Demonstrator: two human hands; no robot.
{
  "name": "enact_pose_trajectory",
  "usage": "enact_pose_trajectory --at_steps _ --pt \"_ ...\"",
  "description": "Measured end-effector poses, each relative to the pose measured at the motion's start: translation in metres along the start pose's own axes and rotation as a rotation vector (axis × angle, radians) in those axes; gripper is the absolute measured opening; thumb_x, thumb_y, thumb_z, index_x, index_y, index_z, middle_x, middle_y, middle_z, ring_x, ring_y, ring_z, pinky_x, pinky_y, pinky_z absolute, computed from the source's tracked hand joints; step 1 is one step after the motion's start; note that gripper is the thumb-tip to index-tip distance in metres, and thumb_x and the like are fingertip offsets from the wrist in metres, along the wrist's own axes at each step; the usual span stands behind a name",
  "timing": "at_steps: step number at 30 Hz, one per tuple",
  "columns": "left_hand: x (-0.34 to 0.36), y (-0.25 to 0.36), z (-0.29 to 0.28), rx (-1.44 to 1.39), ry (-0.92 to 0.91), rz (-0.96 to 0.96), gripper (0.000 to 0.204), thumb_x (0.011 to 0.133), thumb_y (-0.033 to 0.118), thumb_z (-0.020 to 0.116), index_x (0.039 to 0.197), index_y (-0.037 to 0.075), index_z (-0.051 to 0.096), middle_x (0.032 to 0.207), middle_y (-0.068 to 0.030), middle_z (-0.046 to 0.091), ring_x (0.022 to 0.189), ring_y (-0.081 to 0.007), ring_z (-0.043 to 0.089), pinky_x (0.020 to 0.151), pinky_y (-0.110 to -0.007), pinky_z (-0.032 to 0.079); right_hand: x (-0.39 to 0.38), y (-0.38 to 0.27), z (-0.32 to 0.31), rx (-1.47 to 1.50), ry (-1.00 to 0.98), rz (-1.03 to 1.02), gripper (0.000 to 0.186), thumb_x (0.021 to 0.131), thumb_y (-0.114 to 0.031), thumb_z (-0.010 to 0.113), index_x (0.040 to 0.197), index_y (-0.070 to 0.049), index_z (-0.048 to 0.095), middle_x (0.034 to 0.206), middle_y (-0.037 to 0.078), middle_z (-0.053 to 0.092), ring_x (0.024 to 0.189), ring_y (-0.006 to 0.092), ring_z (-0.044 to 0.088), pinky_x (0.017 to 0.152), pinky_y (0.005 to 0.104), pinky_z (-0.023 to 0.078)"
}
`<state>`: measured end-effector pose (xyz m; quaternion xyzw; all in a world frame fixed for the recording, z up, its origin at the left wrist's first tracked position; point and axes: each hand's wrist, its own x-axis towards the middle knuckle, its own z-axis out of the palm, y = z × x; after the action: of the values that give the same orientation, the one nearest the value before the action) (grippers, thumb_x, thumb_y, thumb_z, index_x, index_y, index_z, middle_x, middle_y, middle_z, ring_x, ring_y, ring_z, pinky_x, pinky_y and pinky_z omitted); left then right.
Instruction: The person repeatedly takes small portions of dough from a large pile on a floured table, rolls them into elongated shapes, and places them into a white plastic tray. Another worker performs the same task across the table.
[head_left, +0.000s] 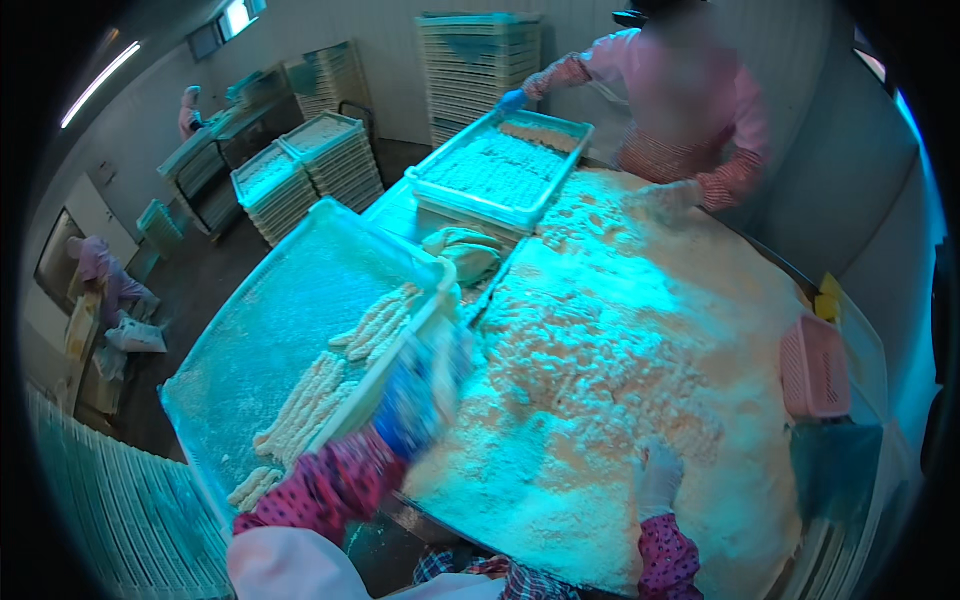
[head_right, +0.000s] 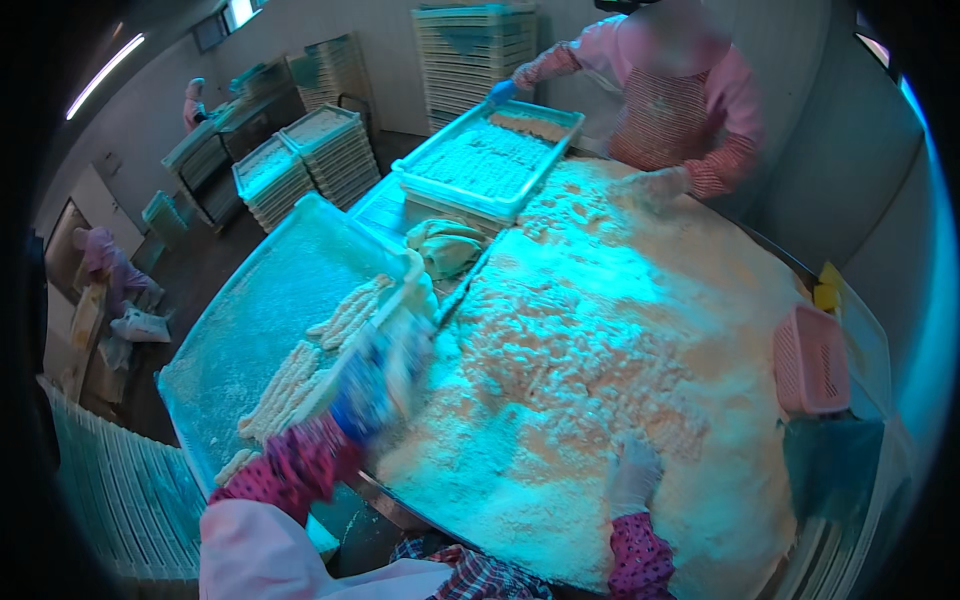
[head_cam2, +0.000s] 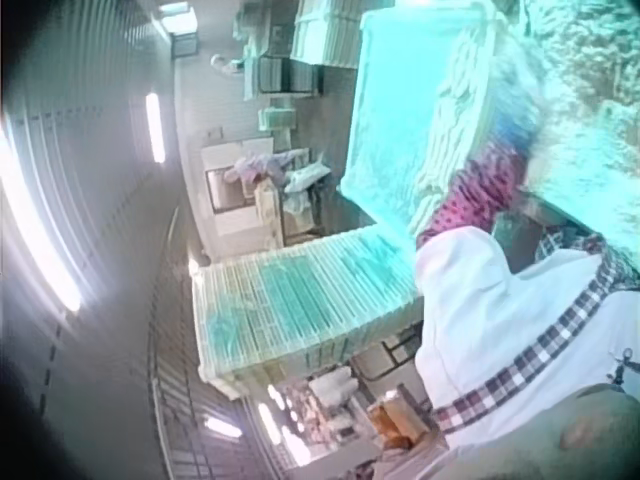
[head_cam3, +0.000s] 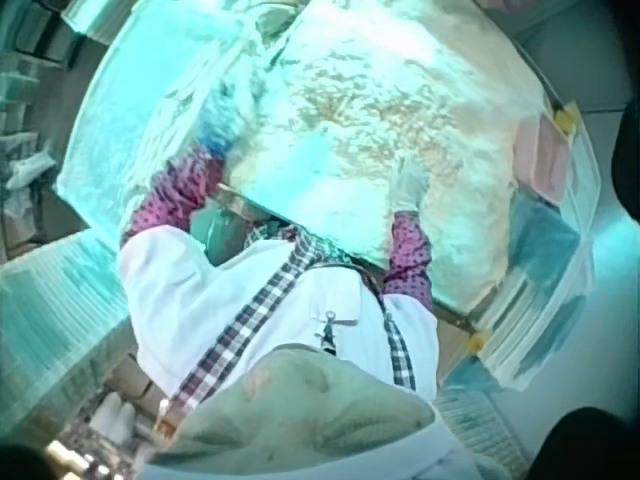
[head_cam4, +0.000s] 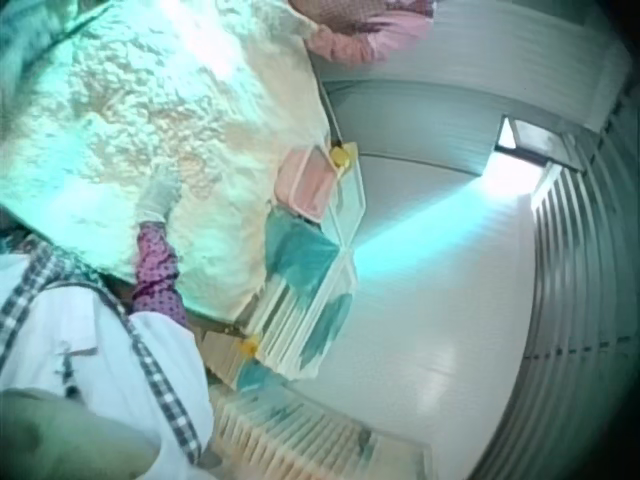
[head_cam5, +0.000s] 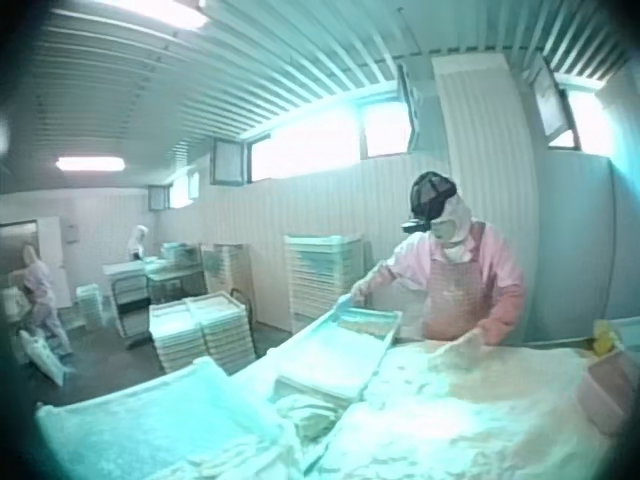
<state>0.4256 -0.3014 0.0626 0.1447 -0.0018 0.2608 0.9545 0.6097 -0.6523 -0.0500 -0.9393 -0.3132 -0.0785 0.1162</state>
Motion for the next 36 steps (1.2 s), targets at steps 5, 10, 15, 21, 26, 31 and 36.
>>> enact_pose_trajectory --at_steps 5,10,15,21,26,31,36 --pt "0.065 0.201 -0.054 1.211 0.235 0.254 0.064 0.097 0.047 0.031 0.144 0.004 0.021 0.133 -0.0116 0.044 0.127 -0.0269 0.038 0.108 -0.039 0.027 0.003 -0.014 0.015 0.086 0.071 -0.034 0.022 0.068 -0.009 0.065 0.086 -0.011 0.053 0.076 0.007 0.053 0.076 0.0278 0.055 0.067 0.0408 0.042" --pt "0.107 0.200 -0.109 1.041 0.137 -0.041 0.048 0.098 0.038 0.038 0.130 0.004 0.046 0.129 -0.0102 0.051 0.116 -0.0219 0.050 0.105 -0.035 0.033 0.013 -0.004 -0.025 0.623 0.189 0.282 0.014 0.068 -0.007 0.065 0.080 -0.009 0.057 0.074 0.009 0.056 0.072 0.0279 0.057 0.063 0.0392 0.045" --pt "0.106 0.216 -0.130 1.234 0.006 0.040 0.053 0.099 0.036 0.031 0.139 0.000 0.030 0.143 -0.0131 0.034 0.131 -0.0239 0.034 0.110 -0.038 0.024 -0.022 -0.017 -0.046 0.491 -0.036 -0.182 0.016 0.073 -0.015 0.069 0.085 -0.008 0.062 0.078 0.007 0.059 0.075 0.0233 0.058 0.075 0.0341 0.046" --pt "0.045 0.016 -0.003 1.424 -0.417 -0.220 0.044 0.098 0.027 0.038 0.133 0.001 0.042 0.133 -0.0120 0.047 0.123 -0.0206 0.044 0.105 -0.035 0.031 -0.075 0.030 -0.070 0.581 -0.082 0.307 0.024 0.074 -0.020 0.067 0.092 -0.006 0.059 0.095 0.012 0.056 0.089 0.0276 0.055 0.080 0.0397 0.043" --pt "-0.041 -0.141 -0.060 1.643 -0.754 -0.594 0.065 0.083 0.036 0.064 0.135 0.005 0.040 0.132 -0.0211 0.045 0.121 -0.0341 0.045 0.100 -0.042 0.037 -0.094 -0.023 -0.055 0.308 -0.117 -0.060 0.026 0.079 -0.016 0.062 0.101 -0.004 0.058 0.103 0.014 0.055 0.097 0.0311 0.053 0.090 0.0425 0.041" --pt "-0.080 -0.244 -0.075 1.957 -0.923 -0.006 0.055 0.076 0.022 0.069 0.126 0.011 0.050 0.120 -0.0129 0.055 0.102 -0.0334 0.054 0.086 -0.042 0.046 -0.113 0.014 -0.033 0.651 0.160 0.419 0.035 0.080 -0.013 0.060 0.115 -0.007 0.057 0.110 0.012 0.055 0.104 0.0253 0.054 0.093 0.0356 0.042" --pt "-0.070 -0.224 -0.085 1.502 -0.472 -0.216 0.040 0.079 0.008 0.064 0.119 0.009 0.057 0.107 -0.0104 0.061 0.088 -0.0261 0.061 0.077 -0.034 0.050 -0.104 0.017 -0.042 0.861 -0.337 0.516 0.029 0.088 -0.009 0.055 0.116 -0.004 0.058 0.092 0.002 0.058 0.085 0.0069 0.054 0.082 0.0241 0.044"
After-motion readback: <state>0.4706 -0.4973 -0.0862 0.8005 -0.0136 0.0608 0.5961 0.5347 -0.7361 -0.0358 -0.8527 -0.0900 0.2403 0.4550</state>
